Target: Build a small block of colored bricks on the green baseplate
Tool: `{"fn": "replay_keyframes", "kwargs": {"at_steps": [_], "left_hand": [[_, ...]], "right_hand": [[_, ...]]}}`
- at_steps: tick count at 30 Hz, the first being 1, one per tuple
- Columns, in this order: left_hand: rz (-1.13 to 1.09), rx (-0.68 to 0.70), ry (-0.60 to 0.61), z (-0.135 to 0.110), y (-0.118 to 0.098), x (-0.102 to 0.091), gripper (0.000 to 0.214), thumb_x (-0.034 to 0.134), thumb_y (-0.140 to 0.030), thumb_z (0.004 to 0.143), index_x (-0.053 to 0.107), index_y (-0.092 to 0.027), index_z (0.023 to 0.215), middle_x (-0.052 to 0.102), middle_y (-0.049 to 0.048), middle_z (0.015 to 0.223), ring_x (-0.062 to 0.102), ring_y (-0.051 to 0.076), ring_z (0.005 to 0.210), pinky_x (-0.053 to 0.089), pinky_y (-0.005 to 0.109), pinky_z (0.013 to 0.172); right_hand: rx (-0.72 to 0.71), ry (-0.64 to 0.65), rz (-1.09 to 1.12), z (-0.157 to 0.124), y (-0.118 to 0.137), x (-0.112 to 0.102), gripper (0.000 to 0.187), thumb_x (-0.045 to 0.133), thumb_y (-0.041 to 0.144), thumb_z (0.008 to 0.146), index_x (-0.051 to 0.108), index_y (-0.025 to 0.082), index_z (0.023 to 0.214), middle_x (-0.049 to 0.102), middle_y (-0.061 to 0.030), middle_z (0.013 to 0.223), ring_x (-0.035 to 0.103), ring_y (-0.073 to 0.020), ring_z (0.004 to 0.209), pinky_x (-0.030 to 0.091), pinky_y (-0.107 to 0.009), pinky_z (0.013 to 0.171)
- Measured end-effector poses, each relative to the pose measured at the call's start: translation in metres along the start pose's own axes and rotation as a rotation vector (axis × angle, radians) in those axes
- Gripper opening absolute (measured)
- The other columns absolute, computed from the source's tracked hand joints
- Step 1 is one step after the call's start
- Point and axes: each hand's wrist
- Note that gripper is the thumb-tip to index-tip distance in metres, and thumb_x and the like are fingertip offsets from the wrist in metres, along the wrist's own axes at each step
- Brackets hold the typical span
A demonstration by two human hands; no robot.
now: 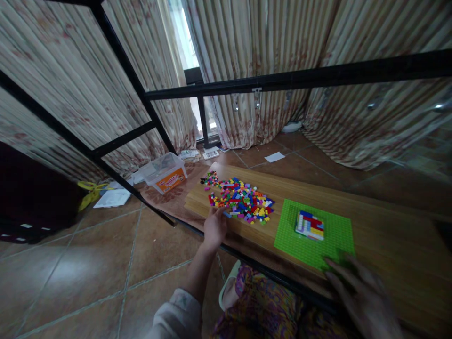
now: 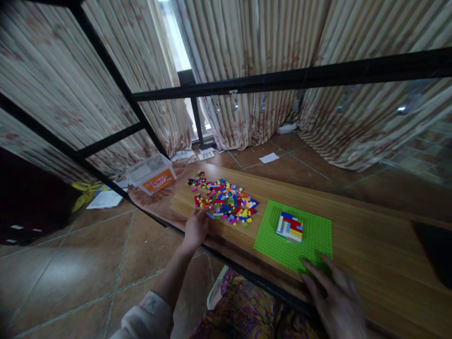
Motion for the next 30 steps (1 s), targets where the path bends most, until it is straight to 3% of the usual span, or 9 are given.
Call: {"fn": "replay_keyframes", "kwargs": {"at_steps": [4, 8, 13, 16, 18, 22, 24, 30], "left_hand": [[0.090, 0.027, 0.022, 0.008, 0.002, 0.004, 0.029, 0.050, -0.015, 0.085, 0.068, -0.023, 0.107, 0.061, 0.0089, 0.113, 0.064, 0.022, 0.096, 0.048, 0.032, 0.086], [0.125, 0.051, 0.018, 0.012, 0.008, 0.005, 0.021, 0.050, -0.018, 0.087, 0.066, -0.020, 0.100, 0.059, 0.0104, 0.115, 0.064, 0.023, 0.091, 0.050, 0.033, 0.081], [0.112, 0.070, -0.027, 0.007, 0.010, -0.002, 0.018, 0.048, -0.020, 0.088, 0.062, -0.019, 0.100, 0.059, 0.0106, 0.114, 0.064, 0.021, 0.090, 0.050, 0.033, 0.081], [-0.027, 0.103, -0.042, -0.010, -0.005, -0.001, 0.018, 0.048, -0.024, 0.088, 0.061, -0.020, 0.100, 0.065, 0.0067, 0.099, 0.064, 0.019, 0.081, 0.051, 0.032, 0.078], [-0.166, 0.177, 0.041, -0.026, -0.024, 0.005, 0.017, 0.049, -0.026, 0.088, 0.062, -0.021, 0.098, 0.067, 0.0041, 0.091, 0.064, 0.018, 0.081, 0.050, 0.030, 0.076], [-0.376, 0.372, 0.393, -0.062, -0.071, 0.023, 0.018, 0.050, -0.027, 0.089, 0.066, -0.024, 0.097, 0.069, 0.0029, 0.092, 0.064, 0.017, 0.085, 0.050, 0.026, 0.078], [-0.454, 0.418, 0.512, -0.073, -0.091, 0.030, 0.020, 0.050, -0.029, 0.090, 0.068, -0.025, 0.099, 0.070, 0.0035, 0.096, 0.064, 0.017, 0.090, 0.049, 0.027, 0.083], [-0.616, 0.333, 0.632, -0.073, -0.116, 0.038, 0.020, 0.056, -0.033, 0.087, 0.073, -0.023, 0.092, 0.069, 0.0040, 0.089, 0.063, 0.017, 0.084, 0.049, 0.026, 0.076]], "right_hand": [[-0.017, 0.018, -0.018, -0.004, -0.018, 0.000, 0.050, 0.041, 0.064, 0.085, 0.074, 0.030, 0.101, 0.057, -0.0078, 0.130, 0.055, -0.0337, 0.115, 0.046, -0.054, 0.095], [0.013, 0.044, -0.004, -0.003, -0.020, -0.008, 0.046, 0.043, 0.062, 0.086, 0.074, 0.031, 0.102, 0.057, -0.0067, 0.130, 0.055, -0.0319, 0.114, 0.047, -0.054, 0.096], [0.071, -0.012, 0.081, -0.001, -0.002, -0.015, 0.042, 0.048, 0.060, 0.086, 0.073, 0.029, 0.100, 0.060, -0.0068, 0.125, 0.057, -0.0293, 0.112, 0.049, -0.051, 0.094], [0.113, -0.081, 0.144, 0.001, 0.022, -0.018, 0.036, 0.050, 0.053, 0.088, 0.071, 0.027, 0.103, 0.063, -0.0075, 0.119, 0.059, -0.0258, 0.109, 0.049, -0.047, 0.096], [0.126, -0.068, 0.188, 0.004, 0.043, -0.020, 0.032, 0.050, 0.049, 0.090, 0.069, 0.028, 0.104, 0.065, -0.0070, 0.114, 0.060, -0.0240, 0.107, 0.050, -0.046, 0.096], [0.006, -0.011, 0.272, 0.016, 0.083, -0.022, 0.029, 0.052, 0.041, 0.091, 0.068, 0.028, 0.111, 0.067, -0.0072, 0.113, 0.061, -0.0229, 0.107, 0.052, -0.042, 0.092], [-0.036, 0.033, 0.294, 0.021, 0.094, -0.023, 0.029, 0.053, 0.040, 0.091, 0.068, 0.028, 0.112, 0.068, -0.0072, 0.111, 0.062, -0.0226, 0.105, 0.053, -0.040, 0.090], [0.022, 0.147, 0.370, 0.023, 0.094, -0.027, 0.024, 0.049, 0.039, 0.094, 0.069, 0.027, 0.095, 0.069, -0.0038, 0.089, 0.065, -0.0201, 0.086, 0.053, -0.031, 0.074]]}}
Point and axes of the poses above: each hand's wrist, its own z-axis towards the middle knuckle, its own x-axis out of the palm, y = z × x
